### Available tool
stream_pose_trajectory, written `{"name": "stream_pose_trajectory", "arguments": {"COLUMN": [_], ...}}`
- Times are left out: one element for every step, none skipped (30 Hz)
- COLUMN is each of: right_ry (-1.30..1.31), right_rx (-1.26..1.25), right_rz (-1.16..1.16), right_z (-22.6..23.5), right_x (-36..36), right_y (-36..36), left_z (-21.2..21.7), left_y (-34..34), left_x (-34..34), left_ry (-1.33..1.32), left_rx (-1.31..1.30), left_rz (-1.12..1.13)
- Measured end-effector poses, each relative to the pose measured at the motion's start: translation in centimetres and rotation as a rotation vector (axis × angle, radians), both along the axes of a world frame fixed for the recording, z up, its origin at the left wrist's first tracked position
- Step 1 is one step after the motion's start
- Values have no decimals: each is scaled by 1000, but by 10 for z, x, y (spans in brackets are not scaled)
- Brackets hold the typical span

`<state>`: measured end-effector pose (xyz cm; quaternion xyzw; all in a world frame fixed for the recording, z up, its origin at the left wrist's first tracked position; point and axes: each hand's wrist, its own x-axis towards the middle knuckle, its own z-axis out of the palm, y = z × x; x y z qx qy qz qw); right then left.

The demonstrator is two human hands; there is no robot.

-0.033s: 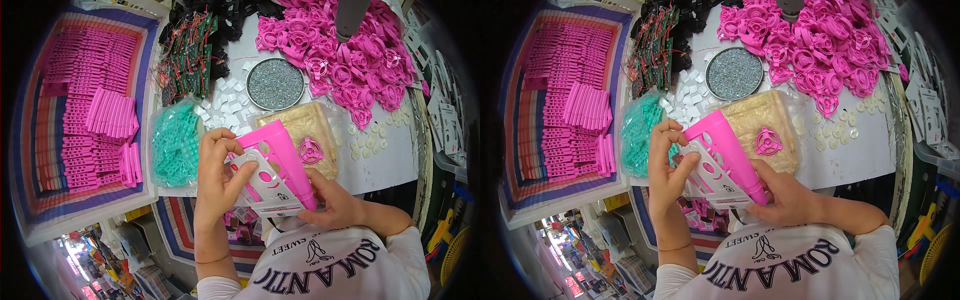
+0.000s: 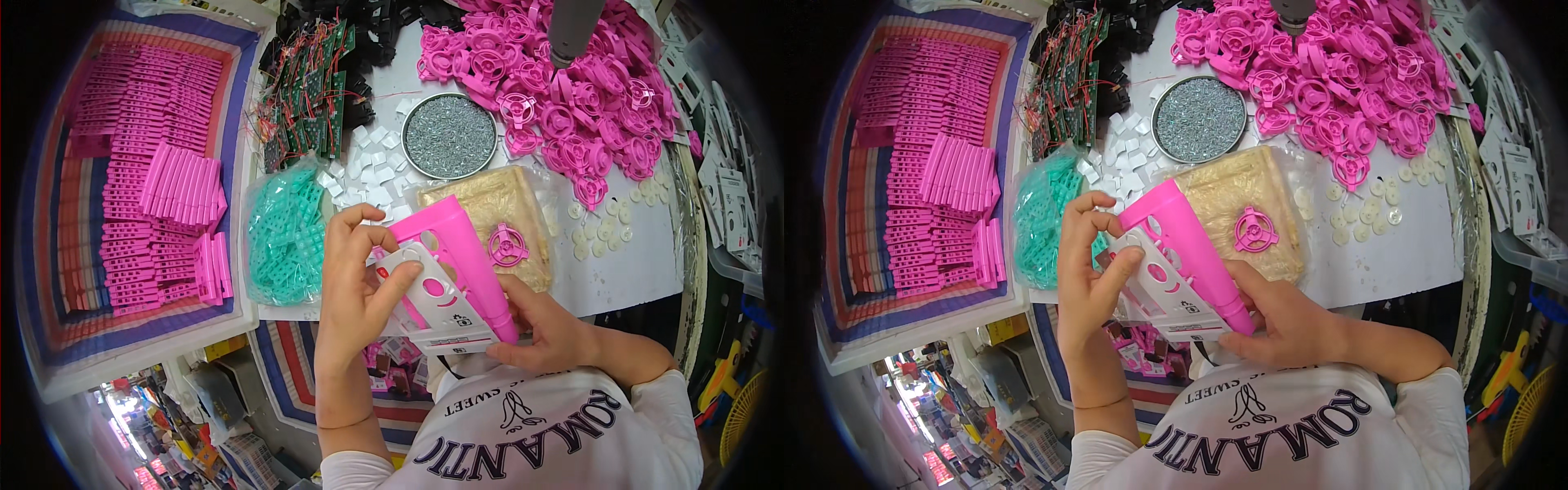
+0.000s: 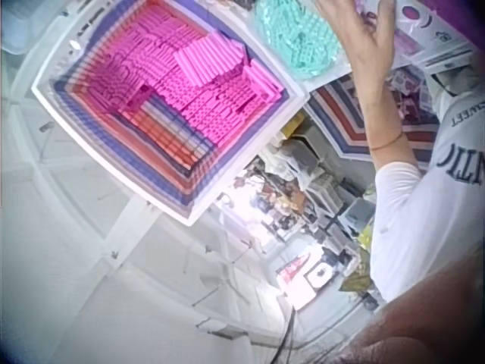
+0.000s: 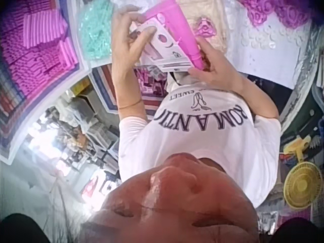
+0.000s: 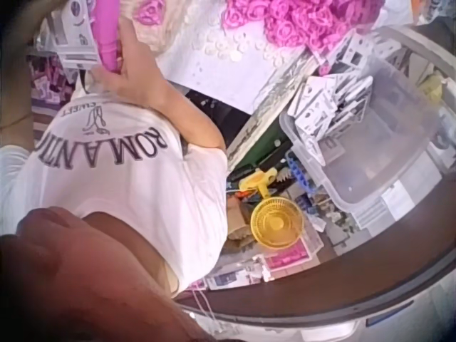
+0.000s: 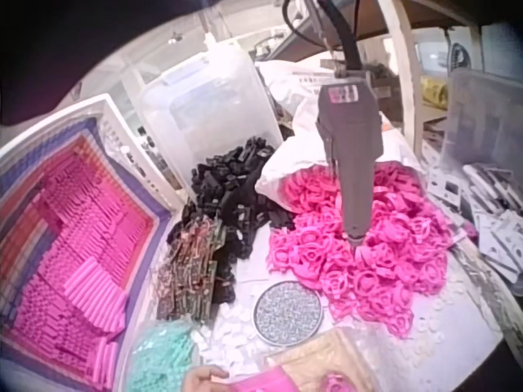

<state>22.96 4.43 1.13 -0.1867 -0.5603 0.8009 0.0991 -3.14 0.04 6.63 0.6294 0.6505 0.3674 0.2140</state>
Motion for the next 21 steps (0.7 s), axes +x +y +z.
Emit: {"name": "stream_pose_trajectory", "arguments": {"right_ry": [0,-4,14,31,50,59,69,78,73,69,65,62,59,57,50,43,34,15,-4,-24,21], "right_rx": [19,41,20,0,-24,-12,0,12,15,18,20,21,23,25,39,54,68,64,60,56,-128], "right_rz": [27,49,31,13,-2,-7,-11,-16,-8,0,9,13,17,19,17,14,13,27,42,57,18], "right_z": [2,4,6,7,7,6,3,2,2,2,2,2,2,2,2,1,0,1,2,3,4], "right_x": [1,1,2,2,2,2,2,2,2,2,2,3,3,3,2,2,2,2,3,3,2], "right_y": [3,4,4,4,4,2,1,-1,-1,-1,-2,-2,-1,-1,-2,-3,-4,-3,-2,-2,-3], "left_z": [2,2,1,-1,-3,-4,-4,-5,-5,-5,-5,-7,-12,-15,-15,-15,-15,-17,-20,-20,-19], "left_y": [2,4,6,7,7,6,5,5,4,4,3,2,1,1,1,0,0,0,1,2,3], "left_x": [-1,-2,-3,-5,-7,-10,-13,-14,-14,-13,-12,-14,-19,-21,-21,-21,-21,-21,-20,-18,-12], "left_ry": [-39,-81,-123,-165,-206,-181,-155,-131,-182,-233,-284,-287,-290,-292,-309,-326,-345,-332,-320,-308,-317], "left_rx": [-40,-72,-104,-132,-162,-180,-197,-215,-244,-273,-303,-287,-271,-254,-260,-267,-273,-288,-304,-320,-293], "left_rz": [-14,-31,-46,-60,-70,-82,-93,-105,-87,-69,-49,-64,-80,-97,-90,-83,-74,-64,-55,-44,44]}}
